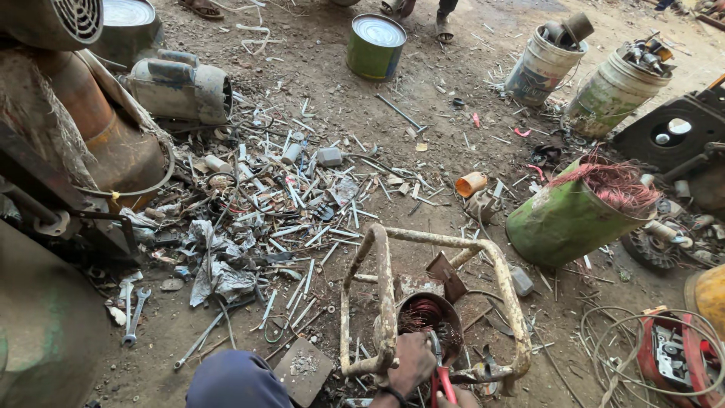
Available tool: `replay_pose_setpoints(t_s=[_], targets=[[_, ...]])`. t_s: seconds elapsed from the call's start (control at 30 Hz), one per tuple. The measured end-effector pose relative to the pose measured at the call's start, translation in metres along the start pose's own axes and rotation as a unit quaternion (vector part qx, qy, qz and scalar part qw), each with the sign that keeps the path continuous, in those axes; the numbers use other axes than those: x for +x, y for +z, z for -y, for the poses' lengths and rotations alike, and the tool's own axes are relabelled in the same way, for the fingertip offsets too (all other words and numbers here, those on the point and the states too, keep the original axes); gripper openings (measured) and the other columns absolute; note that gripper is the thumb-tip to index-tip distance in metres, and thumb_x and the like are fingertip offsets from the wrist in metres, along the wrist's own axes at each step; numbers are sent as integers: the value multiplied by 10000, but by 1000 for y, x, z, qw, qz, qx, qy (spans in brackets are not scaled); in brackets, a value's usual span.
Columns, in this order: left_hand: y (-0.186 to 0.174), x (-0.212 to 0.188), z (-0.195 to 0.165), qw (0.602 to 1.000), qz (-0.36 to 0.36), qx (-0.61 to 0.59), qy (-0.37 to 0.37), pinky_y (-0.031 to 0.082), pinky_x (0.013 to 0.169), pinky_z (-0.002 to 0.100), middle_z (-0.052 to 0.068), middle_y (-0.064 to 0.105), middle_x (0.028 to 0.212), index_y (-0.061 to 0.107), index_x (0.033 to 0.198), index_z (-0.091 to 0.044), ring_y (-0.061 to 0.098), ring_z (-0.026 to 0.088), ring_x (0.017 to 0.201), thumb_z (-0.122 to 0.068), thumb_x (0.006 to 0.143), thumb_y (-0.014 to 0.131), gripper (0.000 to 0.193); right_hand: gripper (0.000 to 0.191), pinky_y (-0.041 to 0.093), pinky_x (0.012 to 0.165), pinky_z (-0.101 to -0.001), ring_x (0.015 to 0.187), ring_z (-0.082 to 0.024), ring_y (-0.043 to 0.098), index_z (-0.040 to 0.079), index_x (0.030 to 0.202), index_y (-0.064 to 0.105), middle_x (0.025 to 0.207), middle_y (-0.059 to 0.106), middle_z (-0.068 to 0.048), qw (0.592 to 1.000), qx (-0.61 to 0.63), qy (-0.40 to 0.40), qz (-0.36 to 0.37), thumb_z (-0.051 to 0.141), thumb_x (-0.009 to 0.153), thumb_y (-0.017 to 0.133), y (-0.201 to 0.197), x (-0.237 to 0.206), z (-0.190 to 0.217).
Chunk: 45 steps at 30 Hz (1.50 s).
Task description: The person sits on the ground and uses red-handled pliers to cut copper wire from a coil inside a metal container. The cut wire pieces fall into the container. Another person briefly assists by holding a metal frame.
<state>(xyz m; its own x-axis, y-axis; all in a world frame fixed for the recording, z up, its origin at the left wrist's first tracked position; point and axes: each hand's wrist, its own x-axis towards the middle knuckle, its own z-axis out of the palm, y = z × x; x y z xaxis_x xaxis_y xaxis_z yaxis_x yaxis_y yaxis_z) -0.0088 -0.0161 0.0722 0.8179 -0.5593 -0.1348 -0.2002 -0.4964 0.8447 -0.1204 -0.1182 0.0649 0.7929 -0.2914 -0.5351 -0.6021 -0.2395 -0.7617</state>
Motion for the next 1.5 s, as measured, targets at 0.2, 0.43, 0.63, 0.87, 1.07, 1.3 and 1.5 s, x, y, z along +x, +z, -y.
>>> replay_pose_setpoints(t_s=[0.2,0.43,0.63,0.87,1.07,1.3,1.5], targets=[[-1,1,-3,1000,1,12,10,560,652,467,201,702,774,702,917,-29,701,385,730,-186,886,619,180,335,571,782,-334,799,-171,745,37,1173,744,832,787,-94,997,-40,67,-25,176,872,695,-2,-3,10],[-14,-4,-16,999,4,29,24,557,655,481,190,704,776,693,967,-43,704,386,742,-195,834,650,206,288,581,709,-332,710,-164,738,52,1124,776,757,780,-94,993,-61,85,-47,150,870,685,-6,-3,10],[-11,-1,0,992,-2,91,86,553,657,492,180,706,778,686,1009,-56,707,386,752,-203,790,677,265,280,598,570,-394,652,-233,728,34,1140,715,853,751,-124,986,-3,157,-58,211,942,623,-13,-15,-18],[-4,6,1,992,3,91,88,556,671,512,169,727,789,700,1028,-97,716,386,768,-135,739,647,296,302,616,606,-433,701,-250,718,67,1160,688,858,713,-122,975,-88,201,-12,267,948,612,-37,-11,18],[-8,5,2,992,21,68,108,556,691,517,197,711,774,666,1026,-38,713,396,768,-194,868,645,224,302,544,823,-480,861,-358,726,65,1009,737,878,748,-227,952,-264,120,-99,324,887,640,-20,-16,13],[-4,2,3,982,-18,97,159,540,590,530,214,695,745,640,1090,-10,696,416,701,-267,725,734,456,308,526,724,-491,812,-399,689,26,938,699,819,697,-203,960,-207,-8,-189,320,898,619,5,-20,-14],[1,-29,-18,989,-47,121,74,552,902,465,188,698,1092,644,1126,-45,673,370,1024,-195,949,601,236,386,438,545,-353,575,-147,575,-11,847,724,644,633,-10,981,98,140,-93,350,963,655,3,-22,7]])
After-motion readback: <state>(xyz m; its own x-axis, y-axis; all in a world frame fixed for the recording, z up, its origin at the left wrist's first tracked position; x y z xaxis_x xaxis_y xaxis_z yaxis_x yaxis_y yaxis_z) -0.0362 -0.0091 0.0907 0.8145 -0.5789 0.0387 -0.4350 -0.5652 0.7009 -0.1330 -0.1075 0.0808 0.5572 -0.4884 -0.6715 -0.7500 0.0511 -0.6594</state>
